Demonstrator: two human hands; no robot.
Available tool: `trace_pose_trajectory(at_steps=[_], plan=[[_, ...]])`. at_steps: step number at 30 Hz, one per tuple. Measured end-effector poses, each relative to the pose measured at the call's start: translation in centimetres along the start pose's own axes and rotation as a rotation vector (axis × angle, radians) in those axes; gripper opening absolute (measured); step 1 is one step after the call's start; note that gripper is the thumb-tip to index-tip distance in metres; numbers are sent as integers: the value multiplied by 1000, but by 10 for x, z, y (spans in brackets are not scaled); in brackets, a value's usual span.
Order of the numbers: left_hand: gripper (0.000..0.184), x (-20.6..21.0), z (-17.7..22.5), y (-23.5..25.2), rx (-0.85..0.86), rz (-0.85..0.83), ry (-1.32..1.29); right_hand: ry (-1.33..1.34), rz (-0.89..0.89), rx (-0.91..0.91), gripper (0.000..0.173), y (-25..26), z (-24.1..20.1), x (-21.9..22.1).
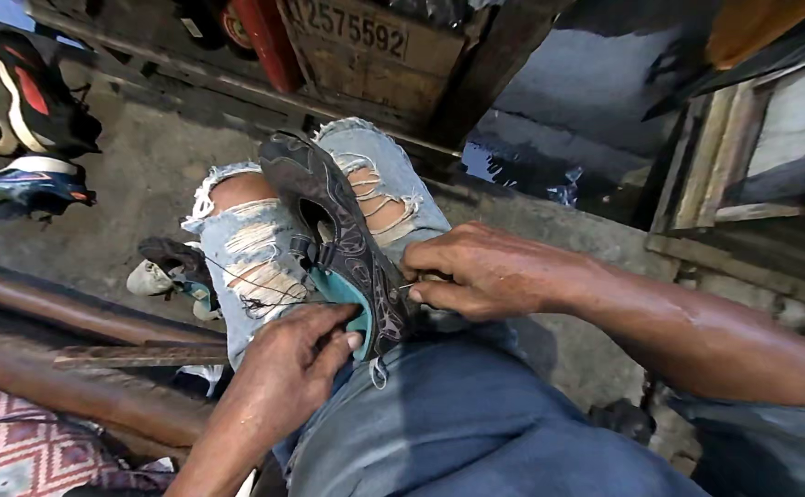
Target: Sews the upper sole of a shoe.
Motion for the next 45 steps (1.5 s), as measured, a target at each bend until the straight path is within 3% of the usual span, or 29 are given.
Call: trace_pose_trajectory(at_steps=[7, 11, 13, 16, 19, 22, 25, 27, 33, 39, 45], plan=[[23, -31, -5, -12, -20, 26, 64, 9, 21, -82, 18, -1, 5, 3], [25, -39, 17, -9, 70, 120, 202, -76, -32, -24, 14, 2, 0, 6], [21, -40, 26, -6, 119, 143, -35, -116, -86, 33, 9, 4, -7, 5], [20, -26, 23, 0, 179, 200, -703, -154, -152, 104, 8, 10, -15, 3], [16, 0, 6, 6, -25, 277, -1096, -131, -182, 140, 6, 14, -18, 2], [16, 16, -7, 12, -231, 350, -817, -79, -207, 176, 9, 17, -17, 2], [20, 24, -1, 17, -188, 317, -386, -51, -181, 180, 13, 16, -12, 6], [21, 28, 3, 21, -114, 288, -245, -31, -155, 182, 15, 14, -9, 9], [19, 25, 3, 28, -100, 89, -318, 53, -133, 182, 25, 10, -2, 15], [20, 29, 9, 31, -154, 101, -247, 84, 84, 219, 35, -1, 11, 23], [20, 34, 13, 41, -100, 125, -215, 73, 276, 310, 44, -15, 24, 24]])
Point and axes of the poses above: each hand's wrist, its own y-axis towards the middle knuckle, its own x-axis out of the palm, z = x × y, the point moved 5 cm from there along y, towards the middle knuckle, and after that the axes turned 15 degrees about x, right-handed, at the moved point
